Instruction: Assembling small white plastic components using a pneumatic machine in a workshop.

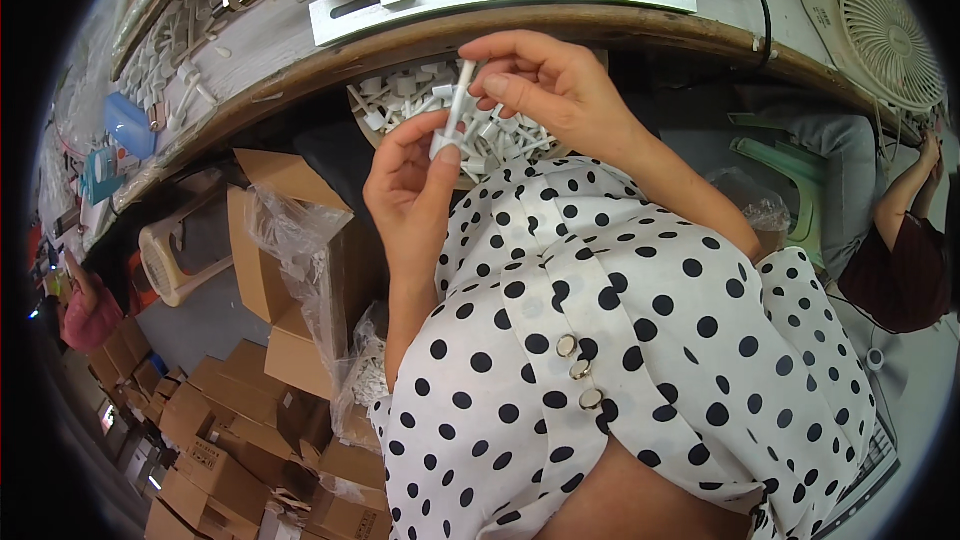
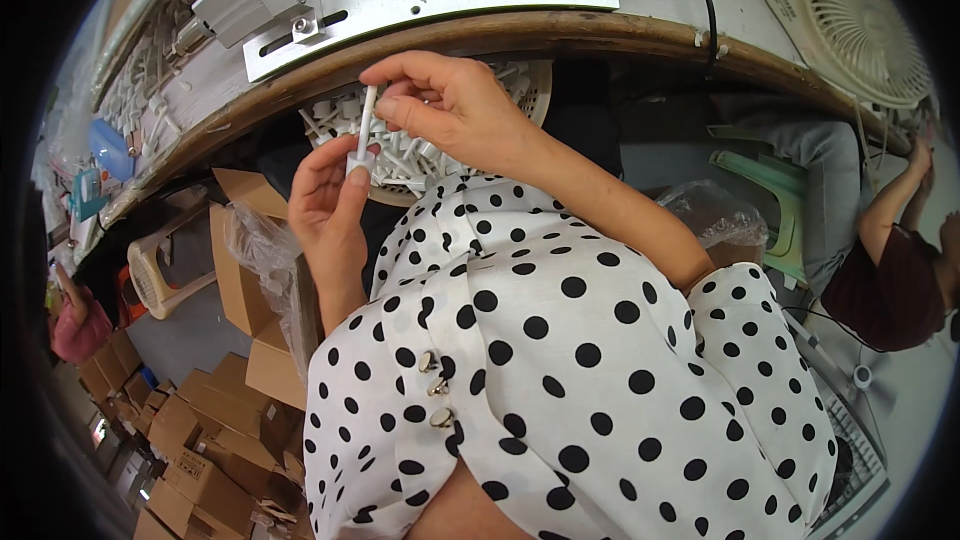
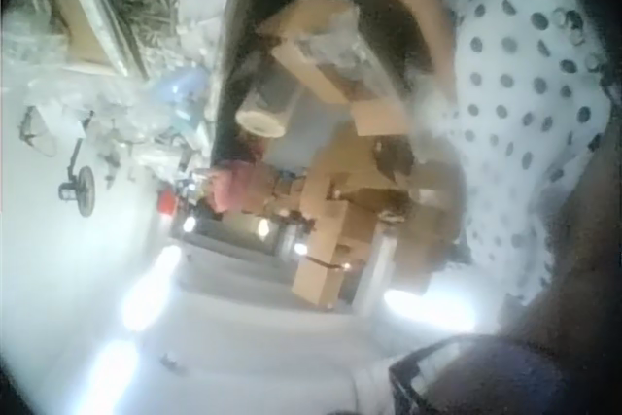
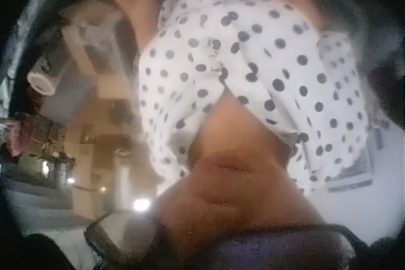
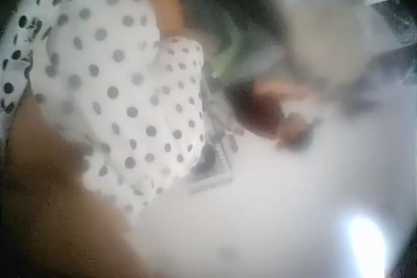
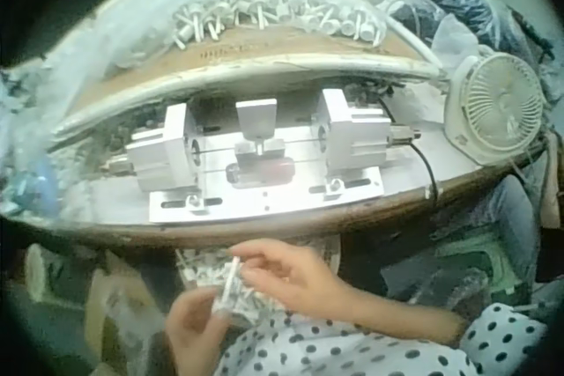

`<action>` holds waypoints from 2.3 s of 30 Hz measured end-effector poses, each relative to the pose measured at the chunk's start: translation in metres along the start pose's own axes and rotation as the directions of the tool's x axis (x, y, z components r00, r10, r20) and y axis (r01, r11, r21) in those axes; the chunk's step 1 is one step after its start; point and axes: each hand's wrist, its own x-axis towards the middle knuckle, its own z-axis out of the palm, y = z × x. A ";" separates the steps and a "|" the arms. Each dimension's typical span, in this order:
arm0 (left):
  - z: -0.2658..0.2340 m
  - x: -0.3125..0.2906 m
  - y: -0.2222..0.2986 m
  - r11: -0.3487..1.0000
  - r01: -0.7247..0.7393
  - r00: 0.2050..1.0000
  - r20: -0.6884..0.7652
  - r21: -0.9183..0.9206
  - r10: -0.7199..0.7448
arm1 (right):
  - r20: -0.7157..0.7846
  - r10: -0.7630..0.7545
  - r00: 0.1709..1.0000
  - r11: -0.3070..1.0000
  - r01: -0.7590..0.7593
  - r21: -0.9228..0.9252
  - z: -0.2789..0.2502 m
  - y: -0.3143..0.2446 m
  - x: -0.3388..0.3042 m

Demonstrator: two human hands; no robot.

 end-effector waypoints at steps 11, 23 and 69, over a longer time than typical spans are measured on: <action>0.006 -0.012 0.057 0.876 0.286 0.953 0.210 -0.388 -0.218 | 0.085 -0.067 0.994 0.968 0.044 0.248 -0.005 -0.044 -0.011; 0.010 -0.015 0.063 0.812 0.313 0.946 0.240 -0.493 -0.218 | 0.176 -0.082 0.981 0.971 0.038 0.236 -0.010 -0.053 -0.017; -0.045 -0.024 -0.092 0.878 0.238 0.952 -0.277 0.415 -0.127 | -0.359 0.500 0.788 0.832 -0.552 -0.053 -0.118 0.129 -0.014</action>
